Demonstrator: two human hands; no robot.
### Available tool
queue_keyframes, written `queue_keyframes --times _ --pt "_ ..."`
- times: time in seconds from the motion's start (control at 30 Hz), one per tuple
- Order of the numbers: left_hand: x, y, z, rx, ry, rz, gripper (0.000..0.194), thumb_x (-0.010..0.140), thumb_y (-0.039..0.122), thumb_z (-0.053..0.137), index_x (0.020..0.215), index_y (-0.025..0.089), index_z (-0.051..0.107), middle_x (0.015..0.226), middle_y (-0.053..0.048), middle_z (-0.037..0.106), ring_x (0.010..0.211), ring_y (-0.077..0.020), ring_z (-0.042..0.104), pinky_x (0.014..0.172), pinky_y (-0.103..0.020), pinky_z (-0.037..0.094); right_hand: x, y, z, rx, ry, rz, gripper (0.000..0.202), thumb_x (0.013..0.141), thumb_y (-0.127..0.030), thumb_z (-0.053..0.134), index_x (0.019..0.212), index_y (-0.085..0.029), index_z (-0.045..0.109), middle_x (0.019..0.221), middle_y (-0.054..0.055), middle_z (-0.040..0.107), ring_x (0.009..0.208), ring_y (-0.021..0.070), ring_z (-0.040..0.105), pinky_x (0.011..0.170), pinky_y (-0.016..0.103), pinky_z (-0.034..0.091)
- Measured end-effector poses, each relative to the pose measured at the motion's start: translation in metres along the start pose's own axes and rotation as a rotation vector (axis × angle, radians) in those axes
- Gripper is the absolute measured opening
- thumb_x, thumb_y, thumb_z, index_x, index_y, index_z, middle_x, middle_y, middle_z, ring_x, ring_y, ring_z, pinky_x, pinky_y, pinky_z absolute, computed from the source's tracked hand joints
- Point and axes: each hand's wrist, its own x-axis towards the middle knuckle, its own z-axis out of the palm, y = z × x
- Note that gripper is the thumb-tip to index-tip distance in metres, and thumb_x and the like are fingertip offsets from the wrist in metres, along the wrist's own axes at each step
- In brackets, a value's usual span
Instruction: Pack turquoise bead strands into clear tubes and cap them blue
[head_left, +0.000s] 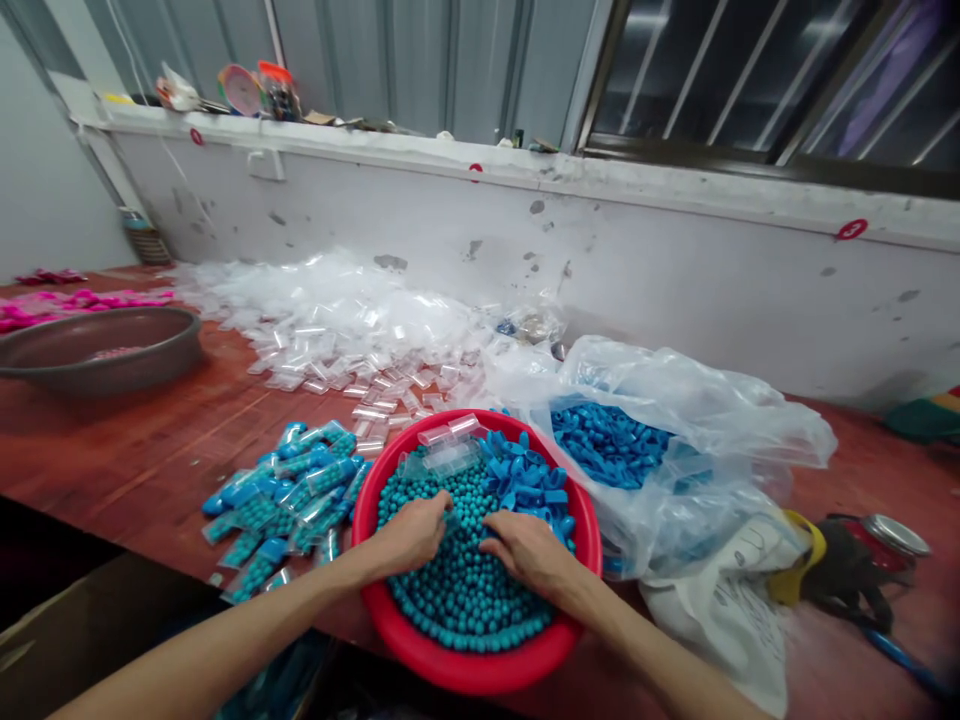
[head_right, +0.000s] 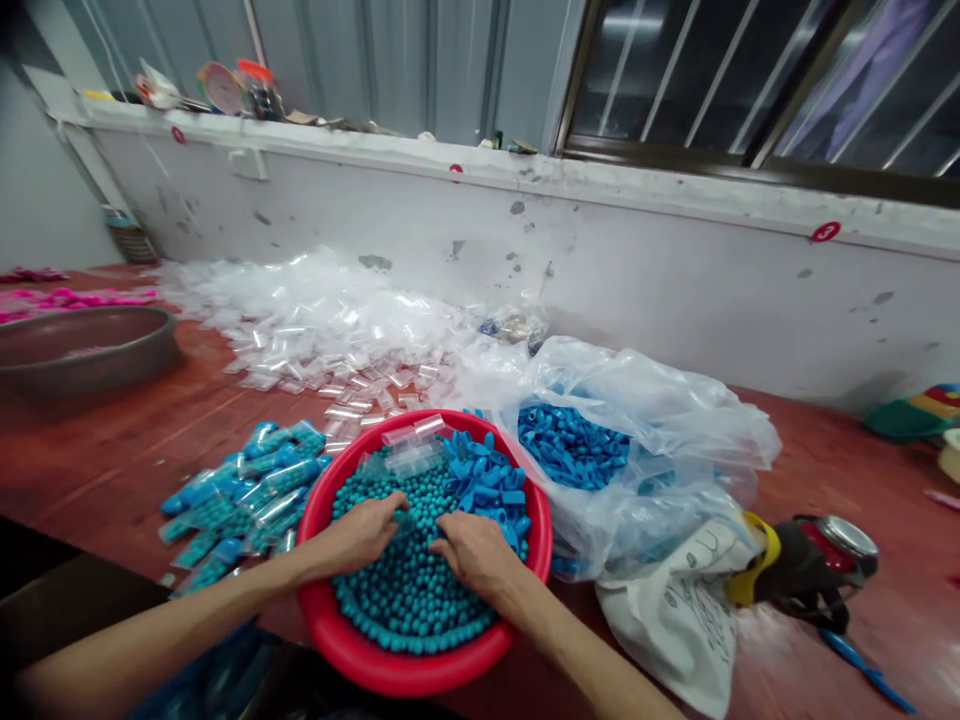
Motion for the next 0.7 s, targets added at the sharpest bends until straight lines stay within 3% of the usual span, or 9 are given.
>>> queue_keyframes --times 0.13,0.23,0.4,0.5,0.57,0.63,0.7 --pt "0.009 0.005 -0.007 -0.539 -0.033 -0.188 0.048 0.074 0.008 0.031 0.121 0.019 0.03 0.07 0.002 0.053 0.051 -0.0114 0.058 0.05 -0.023 0.046 0.0 0.001 0.0 0.21 0.117 0.036 0.031 0.084 -0.021 0.043 0.113 -0.013 0.05 0.109 0.011 0.059 0.101 0.0196 0.053 0.084 0.027 0.038" --pt "0.012 0.011 -0.005 -0.729 0.066 -0.297 0.044 0.072 0.009 0.033 0.115 0.02 0.032 0.074 0.002 0.052 0.056 -0.0097 0.059 0.051 -0.02 0.047 0.0 -0.002 0.0 0.18 0.098 0.096 0.028 0.084 -0.026 0.043 0.108 -0.016 0.054 0.098 0.01 0.064 0.093 0.0219 0.057 0.077 0.029 0.04" --pt "0.015 0.016 0.005 -0.553 0.097 -0.376 0.032 0.074 0.021 0.038 0.106 0.015 0.035 0.067 -0.001 0.055 0.054 -0.0144 0.057 0.048 -0.024 0.045 0.003 -0.003 -0.002 0.275 0.192 0.254 0.028 0.086 -0.033 0.038 0.102 -0.018 0.055 0.082 0.008 0.066 0.079 0.0211 0.061 0.067 0.027 0.041" --pt "0.009 0.012 0.005 -0.391 0.115 -0.355 0.033 0.07 0.022 0.047 0.103 0.016 0.043 0.073 -0.005 0.058 0.07 -0.0212 0.059 0.062 -0.033 0.046 0.003 0.001 -0.002 0.41 0.196 0.246 0.029 0.086 -0.03 0.036 0.105 -0.017 0.053 0.082 0.007 0.065 0.077 0.0191 0.06 0.069 0.027 0.041" --pt "0.001 0.008 0.002 -0.249 0.126 -0.261 0.04 0.067 0.017 0.051 0.107 0.021 0.046 0.095 -0.007 0.057 0.088 -0.0248 0.056 0.076 -0.037 0.042 0.002 0.004 -0.001 0.475 0.201 0.224 0.03 0.085 -0.026 0.037 0.109 -0.016 0.051 0.089 0.008 0.064 0.083 0.0188 0.059 0.074 0.028 0.041" --pt "-0.008 0.005 -0.002 -0.018 0.096 -0.07 0.044 0.07 0.011 0.047 0.111 0.027 0.046 0.114 -0.008 0.05 0.1 -0.0261 0.05 0.083 -0.04 0.037 0.001 0.006 0.001 0.527 0.212 0.192 0.03 0.084 -0.024 0.039 0.11 -0.016 0.052 0.094 0.008 0.062 0.085 0.0181 0.057 0.076 0.028 0.041" --pt "-0.014 0.003 -0.005 0.201 0.044 0.149 0.039 0.076 0.009 0.038 0.109 0.027 0.049 0.119 -0.008 0.046 0.103 -0.0248 0.049 0.085 -0.039 0.036 0.0 0.007 0.002 0.605 0.208 0.161 0.028 0.083 -0.023 0.04 0.107 -0.018 0.053 0.087 0.005 0.062 0.074 0.0158 0.058 0.067 0.026 0.044"
